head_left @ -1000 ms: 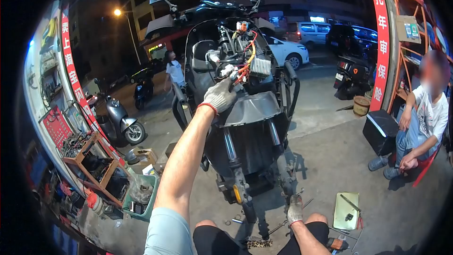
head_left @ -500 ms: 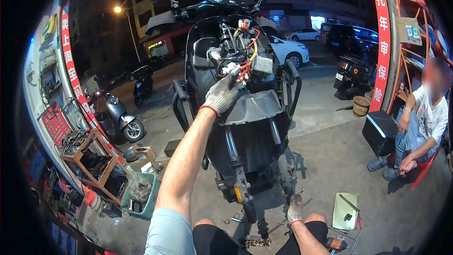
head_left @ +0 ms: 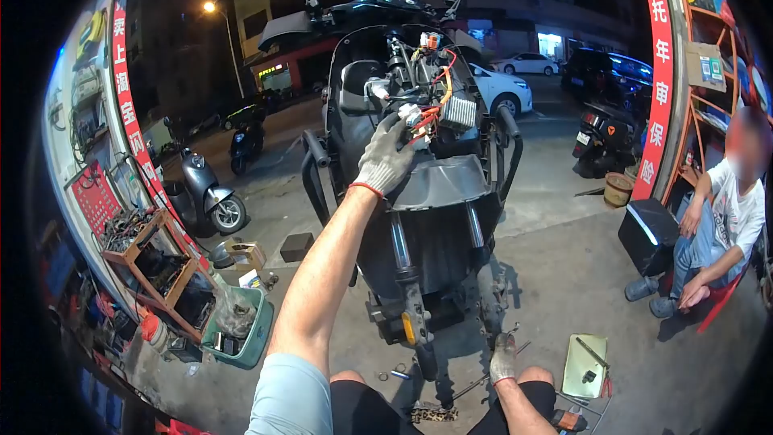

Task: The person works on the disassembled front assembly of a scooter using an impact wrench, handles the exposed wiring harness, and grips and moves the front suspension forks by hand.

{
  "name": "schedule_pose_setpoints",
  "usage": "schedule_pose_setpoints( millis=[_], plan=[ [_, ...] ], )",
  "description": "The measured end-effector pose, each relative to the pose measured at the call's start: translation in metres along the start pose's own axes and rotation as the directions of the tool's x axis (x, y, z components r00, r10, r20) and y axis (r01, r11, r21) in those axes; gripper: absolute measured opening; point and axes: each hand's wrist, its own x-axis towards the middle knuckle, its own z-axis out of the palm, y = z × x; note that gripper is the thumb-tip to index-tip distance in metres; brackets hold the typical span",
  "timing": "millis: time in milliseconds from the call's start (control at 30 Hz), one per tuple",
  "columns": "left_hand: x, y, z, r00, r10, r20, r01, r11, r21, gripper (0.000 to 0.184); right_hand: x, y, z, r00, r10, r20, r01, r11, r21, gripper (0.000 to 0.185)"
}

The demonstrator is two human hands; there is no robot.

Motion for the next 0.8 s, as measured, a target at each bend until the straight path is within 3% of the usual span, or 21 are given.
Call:
schedule_pose_setpoints(
  millis=[167, 300, 400, 633, 800],
  plan=[
    [0.0, 0.007, -0.003, 1.0, -0.008, -0.023, 0.008, 1.0, -0.011, 0.07, -0.003, -0.008, 0.001, 1.0, 0.029, 0.001, -0.029, 0.999, 0.023, 0.034],
    [0.003, -0.003, 0.004, 0.996, 0.049, -0.078, -0.052, 0.998, -0.027, 0.071, -0.008, -0.02, 0.003, 0.996, 0.085, -0.012, -0.085, 0.996, 0.012, 0.033],
    [0.004, -0.007, 0.006, 0.994, 0.061, -0.085, -0.064, 0.997, -0.035, 0.079, -0.006, -0.015, 0.005, 0.998, 0.048, -0.029, -0.047, 0.998, 0.036, 0.037],
    [0.003, -0.007, 0.005, 0.995, 0.05, -0.09, -0.052, 0.998, -0.019, 0.077, -0.001, -0.003, 0.002, 1.0, 0.014, -0.023, -0.014, 1.0, -0.016, 0.037],
    [-0.003, 0.006, -0.003, 0.995, -0.092, -0.042, 0.087, 0.991, -0.106, 0.071, -0.002, -0.005, 0.002, 1.0, 0.003, -0.026, -0.004, 0.999, -0.036, 0.037]
  ],
)
